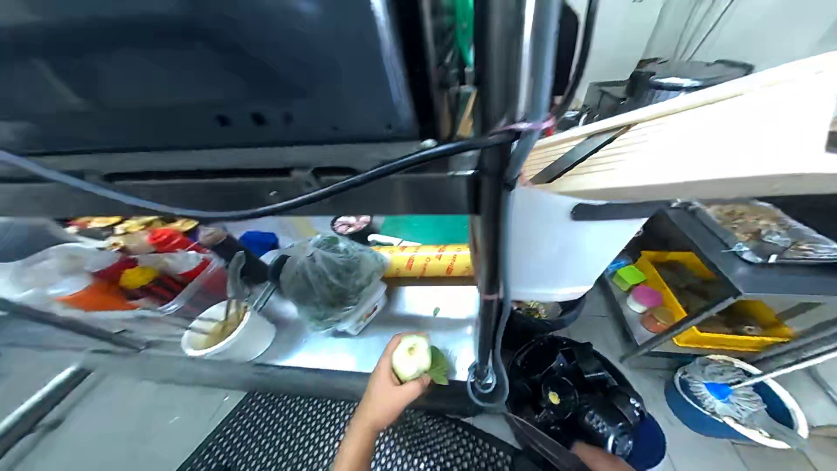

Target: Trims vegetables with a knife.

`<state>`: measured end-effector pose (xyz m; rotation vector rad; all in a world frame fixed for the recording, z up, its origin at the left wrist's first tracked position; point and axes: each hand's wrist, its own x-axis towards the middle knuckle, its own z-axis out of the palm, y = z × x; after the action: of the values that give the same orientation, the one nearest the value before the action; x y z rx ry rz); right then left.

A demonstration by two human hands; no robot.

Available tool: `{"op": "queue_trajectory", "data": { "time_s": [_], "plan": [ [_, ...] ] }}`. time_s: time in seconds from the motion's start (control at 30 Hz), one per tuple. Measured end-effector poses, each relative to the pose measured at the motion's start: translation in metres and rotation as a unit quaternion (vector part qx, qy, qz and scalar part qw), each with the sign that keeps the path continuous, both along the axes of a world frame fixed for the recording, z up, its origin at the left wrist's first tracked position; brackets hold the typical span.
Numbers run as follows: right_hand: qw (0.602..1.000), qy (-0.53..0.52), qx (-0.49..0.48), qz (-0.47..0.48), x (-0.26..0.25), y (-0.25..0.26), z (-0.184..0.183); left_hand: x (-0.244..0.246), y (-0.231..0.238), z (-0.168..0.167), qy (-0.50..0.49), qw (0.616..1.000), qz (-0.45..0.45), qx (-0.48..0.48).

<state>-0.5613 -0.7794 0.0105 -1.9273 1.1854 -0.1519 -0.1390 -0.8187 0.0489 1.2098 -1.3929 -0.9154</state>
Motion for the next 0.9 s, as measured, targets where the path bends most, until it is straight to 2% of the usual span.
{"op": "queue_trajectory", "data": {
  "time_s": [0.07, 0.1, 0.17, 0.23, 0.33, 0.5, 0.67, 0.9],
  "plan": [
    [0.996, -0.071, -0.012, 0.045, 0.044, 0.0, 0.039, -0.001, 0.041, 0.001, 0.197, 0.974, -0.096, -0.053],
    [0.993, -0.11, -0.011, 0.05, 0.065, 0.002, 0.057, -0.004, 0.059, 0.003, 0.262, 0.954, -0.127, -0.065],
    [0.983, -0.177, 0.017, 0.048, 0.102, 0.001, 0.089, -0.011, 0.088, 0.008, 0.32, 0.93, -0.161, -0.079],
    [0.974, -0.214, 0.038, 0.056, 0.133, -0.002, 0.114, -0.016, 0.111, 0.013, 0.271, 0.948, -0.143, -0.092],
    [0.968, -0.218, 0.06, 0.113, 0.163, -0.006, 0.133, -0.025, 0.146, 0.03, 0.076, 0.992, -0.08, -0.063],
    [0.961, -0.17, 0.106, 0.192, 0.166, 0.011, 0.133, -0.047, 0.182, 0.048, -0.079, 0.995, -0.065, -0.006],
    [0.958, -0.156, 0.135, 0.2, 0.144, 0.033, 0.117, -0.068, 0.196, 0.046, -0.165, 0.985, -0.048, -0.009],
    [0.965, -0.189, 0.026, 0.182, 0.104, 0.05, 0.097, -0.109, 0.19, 0.049, -0.213, 0.977, -0.024, -0.012]
  ]
}}
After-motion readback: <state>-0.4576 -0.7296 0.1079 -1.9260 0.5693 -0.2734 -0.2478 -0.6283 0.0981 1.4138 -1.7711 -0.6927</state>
